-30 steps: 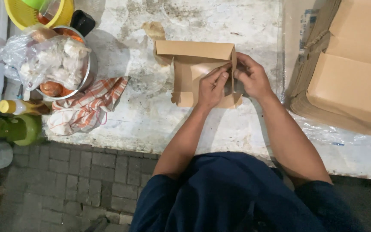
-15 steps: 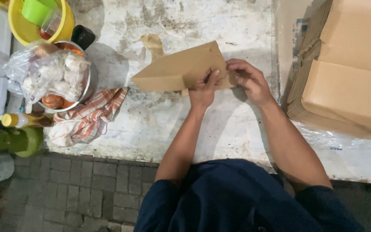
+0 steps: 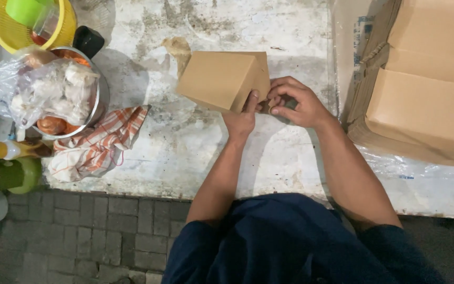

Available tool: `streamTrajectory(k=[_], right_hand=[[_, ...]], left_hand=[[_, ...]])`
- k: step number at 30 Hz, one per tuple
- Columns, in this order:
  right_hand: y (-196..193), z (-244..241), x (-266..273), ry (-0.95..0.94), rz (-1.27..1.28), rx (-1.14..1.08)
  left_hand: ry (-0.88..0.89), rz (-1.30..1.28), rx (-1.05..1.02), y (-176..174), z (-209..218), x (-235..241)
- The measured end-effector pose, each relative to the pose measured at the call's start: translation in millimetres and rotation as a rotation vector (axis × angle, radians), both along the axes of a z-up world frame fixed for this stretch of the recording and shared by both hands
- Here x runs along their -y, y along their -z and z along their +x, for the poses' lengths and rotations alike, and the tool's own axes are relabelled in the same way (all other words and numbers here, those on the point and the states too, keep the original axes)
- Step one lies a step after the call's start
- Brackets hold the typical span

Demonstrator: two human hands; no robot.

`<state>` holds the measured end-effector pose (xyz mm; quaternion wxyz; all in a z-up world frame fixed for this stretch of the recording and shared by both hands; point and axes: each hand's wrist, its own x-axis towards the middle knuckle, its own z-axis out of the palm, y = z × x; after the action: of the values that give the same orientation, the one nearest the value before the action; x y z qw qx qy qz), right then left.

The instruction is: The person repeatedly assembles flat cardboard boxes by folding the sides and securing the tabs. They stack the completed boxes on the table and continue the process with new flat boxes from a nearby stack.

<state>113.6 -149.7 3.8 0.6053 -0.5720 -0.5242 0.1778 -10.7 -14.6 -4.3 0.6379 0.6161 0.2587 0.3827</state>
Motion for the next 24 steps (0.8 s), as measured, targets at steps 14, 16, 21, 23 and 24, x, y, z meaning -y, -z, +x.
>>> streamTrajectory(k=[14,16,21,23,24], right_hand=[[26.3,-3.2,-11.2,0.202,0.158,-0.181],[26.3,-3.1,-10.9,0.226,0.164,-0.158],[15.4,-9.4,-10.5,0.276,0.153,-0.156],[16.7,-7.9,-11.4,0.285,0.155,-0.147],[18.5,-9.6,-11.2,0.293,0.150,-0.147]], left_hand=[[0.047,0.244,0.203,13.4,6.2,13.9],[0.074,0.156,0.221,5.2,4.2,16.5],[0.094,0.181,0.276,8.2,7.3,12.7],[0.102,0.184,0.322,-2.2,9.2,7.5],[0.108,0.181,0.359,-6.6,7.9,5.6]])
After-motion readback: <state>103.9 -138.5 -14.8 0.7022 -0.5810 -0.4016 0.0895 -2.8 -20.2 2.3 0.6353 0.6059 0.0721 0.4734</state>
